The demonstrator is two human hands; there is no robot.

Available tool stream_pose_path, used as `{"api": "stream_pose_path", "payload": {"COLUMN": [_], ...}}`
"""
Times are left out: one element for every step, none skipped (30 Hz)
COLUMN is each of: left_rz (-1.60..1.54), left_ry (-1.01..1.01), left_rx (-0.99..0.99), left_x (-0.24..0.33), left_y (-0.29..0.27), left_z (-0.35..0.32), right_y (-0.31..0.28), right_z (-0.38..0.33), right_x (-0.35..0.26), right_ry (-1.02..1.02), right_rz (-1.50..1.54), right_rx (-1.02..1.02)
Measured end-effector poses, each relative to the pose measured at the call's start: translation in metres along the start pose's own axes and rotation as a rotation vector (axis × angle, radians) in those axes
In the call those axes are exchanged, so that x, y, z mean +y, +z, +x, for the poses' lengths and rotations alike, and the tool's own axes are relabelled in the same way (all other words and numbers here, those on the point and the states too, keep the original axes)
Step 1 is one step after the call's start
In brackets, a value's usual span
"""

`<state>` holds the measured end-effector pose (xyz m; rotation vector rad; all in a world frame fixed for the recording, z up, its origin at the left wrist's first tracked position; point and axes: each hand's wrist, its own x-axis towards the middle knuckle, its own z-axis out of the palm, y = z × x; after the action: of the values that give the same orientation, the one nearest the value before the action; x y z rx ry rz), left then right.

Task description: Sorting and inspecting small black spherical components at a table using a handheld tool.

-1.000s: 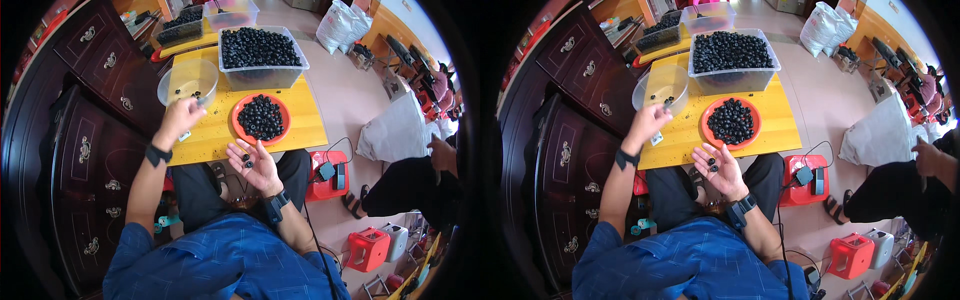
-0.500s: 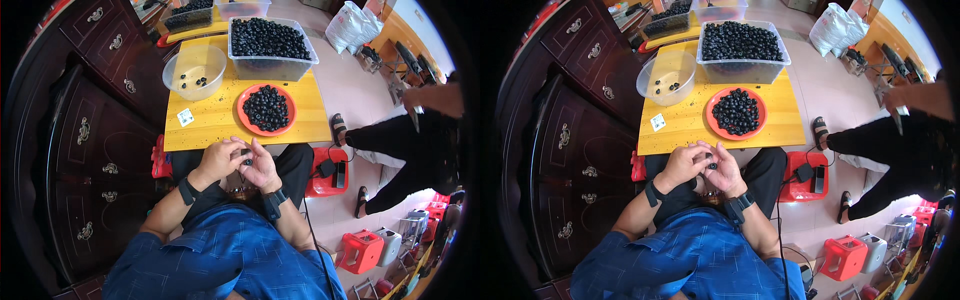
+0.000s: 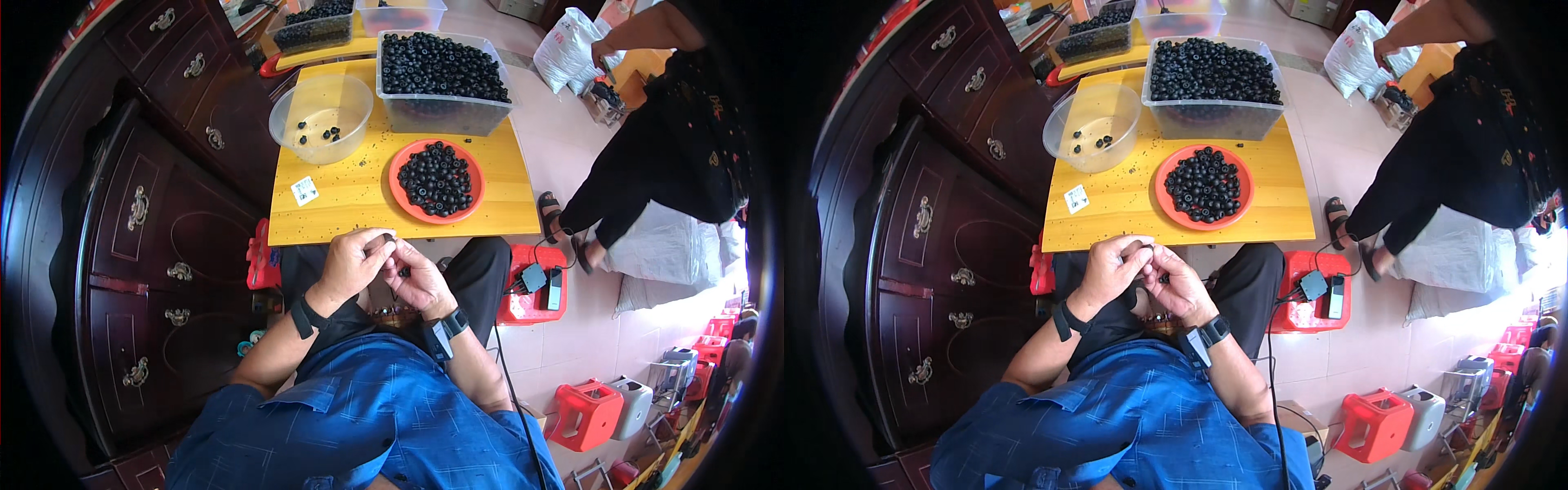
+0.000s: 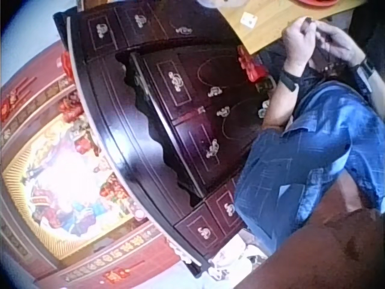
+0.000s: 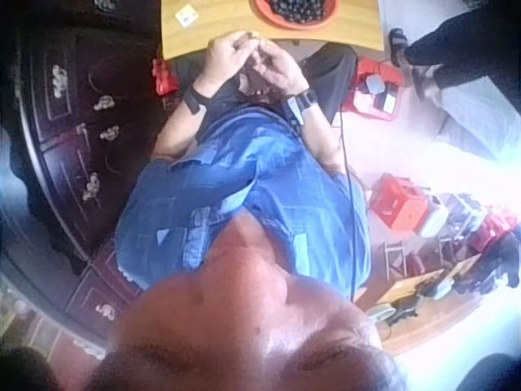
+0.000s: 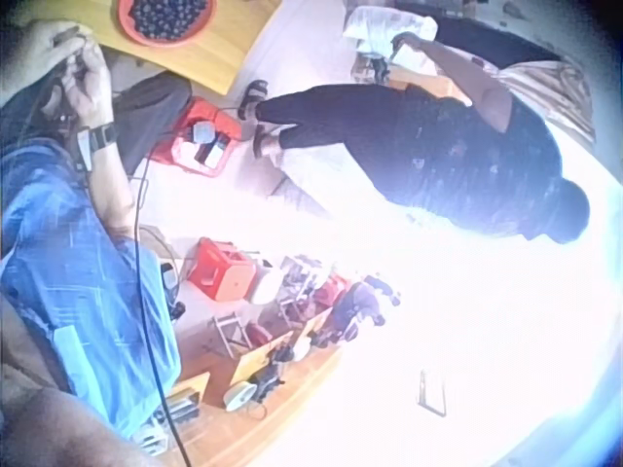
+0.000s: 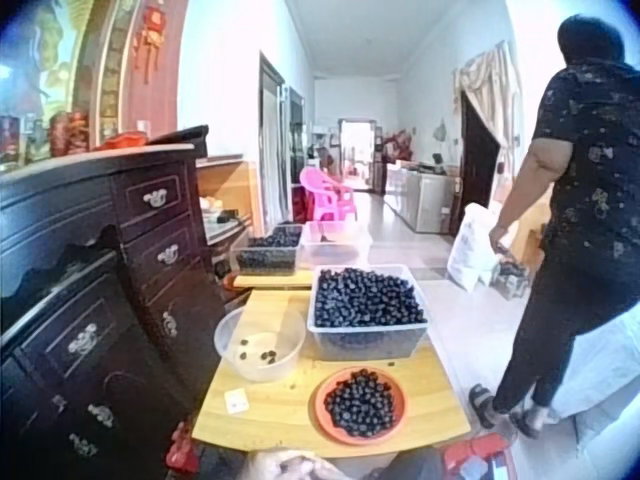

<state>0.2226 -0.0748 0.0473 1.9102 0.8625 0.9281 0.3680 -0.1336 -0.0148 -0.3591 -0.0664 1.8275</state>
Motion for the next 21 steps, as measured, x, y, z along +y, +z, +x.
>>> {"api": "stream_pose_path", "payload": {"left_rz": [0.007,0.009,0.014,0.018,0.018,0.082,0.145,0.146,0.148,0.151,0.131,0.131,0.123,0.114,0.113,0.134,0.155,0.155,0.055,-0.045,-0.033], "left_ry": [0.012,0.014,0.050,0.086,0.089,0.119,0.148,0.149,0.205,0.259,0.264,0.264,0.259,0.254,0.253,0.214,0.172,0.169,0.066,-0.035,-0.037], "left_rx": [-0.009,-0.009,0.034,0.077,0.074,0.089,0.105,0.106,0.147,0.187,0.198,0.198,0.201,0.204,0.203,0.153,0.104,0.104,0.042,-0.022,-0.086], "left_x": [0.003,0.001,-0.004,-0.006,-0.003,0.002,0.006,0.004,0.002,0.002,0.005,0.006,0.006,0.006,0.005,0.003,0.001,-0.001,-0.002,-0.003,-0.003], "left_y": [0.000,0.000,0.001,0.001,0.001,-0.001,-0.001,0.000,0.002,0.004,0.005,0.006,0.006,0.005,0.002,-0.003,-0.008,-0.011,-0.013,-0.016,-0.019], "left_z": [0.000,-0.001,-0.001,-0.002,-0.002,-0.002,-0.002,-0.002,-0.004,-0.005,-0.006,-0.008,-0.010,-0.011,-0.011,-0.011,-0.011,-0.010,-0.009,-0.008,-0.006], "right_y": [0.000,0.002,0.005,0.008,0.009,0.010,0.011,0.015,0.021,0.024,0.024,0.023,0.022,0.019,0.014,0.011,0.015,0.016,0.016,0.016,0.017], "right_z": [-0.001,0.000,0.001,0.001,0.002,0.002,0.003,0.002,0.001,0.001,0.001,0.000,-0.001,0.000,0.000,0.000,-0.002,-0.003,-0.003,-0.004,-0.004], "right_x": [-0.001,0.000,0.001,0.002,0.002,0.002,0.002,0.001,0.000,-0.001,-0.001,0.000,0.000,0.000,-0.001,-0.002,-0.004,-0.006,-0.007,-0.008,-0.008], "right_ry": [-0.018,-0.018,-0.036,-0.054,-0.058,-0.068,-0.078,-0.078,-0.057,-0.036,-0.037,-0.044,-0.052,-0.052,-0.056,-0.059,-0.061,-0.059,-0.039,-0.020,-0.007], "right_rz": [-0.021,-0.020,-0.047,-0.074,-0.073,-0.084,-0.096,-0.097,-0.117,-0.137,-0.136,-0.148,-0.159,-0.159,-0.121,-0.082,-0.084,-0.083,-0.070,-0.056,-0.057], "right_rx": [0.014,0.012,0.026,0.041,0.041,0.045,0.050,0.048,0.059,0.070,0.071,0.054,0.039,0.039,0.055,0.070,0.072,0.075,0.052,0.029,0.015]}}
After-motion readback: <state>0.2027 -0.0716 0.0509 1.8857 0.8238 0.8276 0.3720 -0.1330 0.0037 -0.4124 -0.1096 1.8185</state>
